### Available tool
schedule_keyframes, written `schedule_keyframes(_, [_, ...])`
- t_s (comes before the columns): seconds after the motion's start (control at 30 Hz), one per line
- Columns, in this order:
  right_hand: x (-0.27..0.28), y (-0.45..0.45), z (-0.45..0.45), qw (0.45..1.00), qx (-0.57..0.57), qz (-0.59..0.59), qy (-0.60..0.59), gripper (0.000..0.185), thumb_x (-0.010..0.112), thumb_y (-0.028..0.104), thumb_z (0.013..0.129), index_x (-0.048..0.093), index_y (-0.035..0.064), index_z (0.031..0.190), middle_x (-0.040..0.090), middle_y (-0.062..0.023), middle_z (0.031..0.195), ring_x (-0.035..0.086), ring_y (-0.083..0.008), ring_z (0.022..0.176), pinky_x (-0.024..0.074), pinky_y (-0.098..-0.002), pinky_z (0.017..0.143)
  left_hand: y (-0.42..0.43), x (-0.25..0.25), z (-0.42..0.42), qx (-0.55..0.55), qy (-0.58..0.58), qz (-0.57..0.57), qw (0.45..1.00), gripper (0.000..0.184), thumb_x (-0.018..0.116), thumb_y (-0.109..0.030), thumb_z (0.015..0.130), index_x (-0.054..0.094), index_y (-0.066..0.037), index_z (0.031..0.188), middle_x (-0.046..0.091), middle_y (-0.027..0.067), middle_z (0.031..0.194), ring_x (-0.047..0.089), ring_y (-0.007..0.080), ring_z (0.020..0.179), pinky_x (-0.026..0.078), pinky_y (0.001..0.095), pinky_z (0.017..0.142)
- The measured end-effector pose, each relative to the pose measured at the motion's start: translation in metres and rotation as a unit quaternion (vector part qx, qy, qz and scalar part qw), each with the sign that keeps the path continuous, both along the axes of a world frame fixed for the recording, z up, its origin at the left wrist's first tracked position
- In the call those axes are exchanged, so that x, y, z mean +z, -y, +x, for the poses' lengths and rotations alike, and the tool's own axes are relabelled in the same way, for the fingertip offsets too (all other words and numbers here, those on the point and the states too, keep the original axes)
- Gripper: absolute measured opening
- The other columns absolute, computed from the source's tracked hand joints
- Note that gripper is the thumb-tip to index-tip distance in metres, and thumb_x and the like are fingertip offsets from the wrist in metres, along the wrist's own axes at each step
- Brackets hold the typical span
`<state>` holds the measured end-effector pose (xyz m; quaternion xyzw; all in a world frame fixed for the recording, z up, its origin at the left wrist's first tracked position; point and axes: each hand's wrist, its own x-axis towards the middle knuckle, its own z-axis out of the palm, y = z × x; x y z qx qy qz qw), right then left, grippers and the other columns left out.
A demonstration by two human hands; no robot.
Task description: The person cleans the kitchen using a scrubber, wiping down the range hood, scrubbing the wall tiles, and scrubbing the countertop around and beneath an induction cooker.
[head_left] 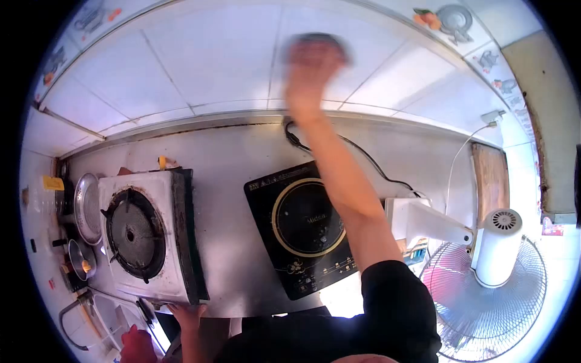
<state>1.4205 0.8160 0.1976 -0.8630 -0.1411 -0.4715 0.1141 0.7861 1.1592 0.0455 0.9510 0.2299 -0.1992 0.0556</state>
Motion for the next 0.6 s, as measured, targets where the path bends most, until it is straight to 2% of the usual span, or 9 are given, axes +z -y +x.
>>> schedule_keyframes(0.1, [0.017,0.044,0.005,0.991,0.019,-0.08,0.105,0.044,0.042,0.018,0.089,0.036,0.006,0.131,0.033,-0.0201,0.131,0.026,-0.0407,0.125,0.0115,-0.0638,0.105,-0.007,0.006,-0.004,0.016,0.047,-0.017,0.999,0.124,0.066,-0.071,0.056,0.015,0.004,0.141,0.016,0.0322,0.143,0.008,0.0521,0.132,0.008,0.0603,0.108])
schedule_keyframes(0.13, [0.019,0.093,0.014,0.999,0.002,0.036,-0.035,0.043,0.044,0.012,0.084,0.039,-0.0003,0.126,0.034,-0.0223,0.128,0.027,-0.0409,0.123,0.0144,-0.06,0.106,-0.002,0.012,0.006,0.028,0.021,-0.029,0.999,0.124,0.066,-0.07,0.056,0.015,0.003,0.141,0.016,0.0315,0.144,0.008,0.0516,0.132,0.008,0.06,0.108])
schedule_keyframes(0.17, [0.013,0.131,0.034,0.942,0.133,0.267,0.153,0.044,0.043,0.007,0.081,0.039,-0.0062,0.123,0.036,-0.0236,0.124,0.029,-0.0403,0.121,0.019,-0.0523,0.107,0.0,0.017,0.013,0.038,-0.008,-0.042,0.998,0.123,0.067,-0.07,0.057,0.015,0.003,0.141,0.016,0.0308,0.144,0.008,0.0511,0.133,0.007,0.0597,0.108])
schedule_keyframes(0.2, [0.031,0.186,0.026,0.983,-0.021,0.094,0.154,0.042,0.04,0.006,0.082,0.038,-0.0094,0.121,0.037,-0.024,0.122,0.032,-0.0366,0.119,0.0267,-0.0436,0.105,-0.001,0.024,0.017,0.05,-0.038,-0.052,0.997,0.122,0.067,-0.069,0.057,0.015,0.002,0.142,0.015,0.03,0.145,0.007,0.0505,0.133,0.006,0.0594,0.109])
schedule_keyframes(0.27, [0.037,0.232,0.029,0.843,-0.123,0.513,0.105,0.04,0.041,0.006,0.086,0.038,-0.0087,0.124,0.04,-0.0237,0.126,0.031,-0.0329,0.125,0.0353,-0.0348,0.097,0.002,0.028,0.018,0.056,0.017,-0.08,0.995,0.119,0.07,-0.066,0.057,0.018,0.0,0.142,0.016,0.0276,0.146,0.008,0.0482,0.134,0.002,0.0585,0.109])
schedule_keyframes(0.33, [0.019,0.216,0.043,0.845,-0.063,0.527,0.07,0.044,0.044,0.014,0.089,0.037,-0.008,0.126,0.034,-0.0251,0.133,0.028,-0.0369,0.127,0.0317,-0.0438,0.1,0.003,0.028,0.019,0.046,0.028,-0.078,0.996,0.118,0.071,-0.065,0.056,0.02,-0.001,0.142,0.017,0.0257,0.146,0.008,0.0466,0.135,0.001,0.0579,0.109])
schedule_keyframes(0.4, [0.007,0.121,0.048,0.918,-0.017,0.311,0.246,0.044,0.042,0.022,0.091,0.037,-0.0044,0.125,0.04,-0.0223,0.125,0.035,-0.0371,0.115,0.0315,-0.0512,0.096,0.001,0.027,0.021,0.075,0.013,-0.105,0.992,0.116,0.072,-0.064,0.057,0.022,-0.002,0.141,0.018,0.025,0.146,0.008,0.0465,0.135,0.001,0.0577,0.109])
schedule_keyframes(0.5, [0.024,0.104,0.008,0.977,-0.092,0.121,0.148,0.044,0.047,0.02,0.085,0.039,-0.0001,0.124,0.041,-0.0219,0.122,0.035,-0.0379,0.114,0.0291,-0.0547,0.097,-0.003,0.03,0.021,0.058,0.017,-0.097,0.993,0.119,0.073,-0.064,0.055,0.02,-0.002,0.141,0.016,0.0256,0.146,0.009,0.0461,0.134,0.003,0.0573,0.109])
schedule_keyframes(0.6, [-0.001,0.202,0.04,0.968,-0.05,0.143,0.2,0.035,0.041,0.021,0.092,0.043,-0.0029,0.118,0.046,-0.022,0.119,0.04,-0.0373,0.117,0.0314,-0.0523,0.1,-0.008,0.021,0.016,0.052,0.035,-0.085,0.994,0.125,0.074,-0.065,0.053,0.014,-0.004,0.143,0.011,0.0248,0.147,0.007,0.045,0.135,0.001,0.0558,0.11])
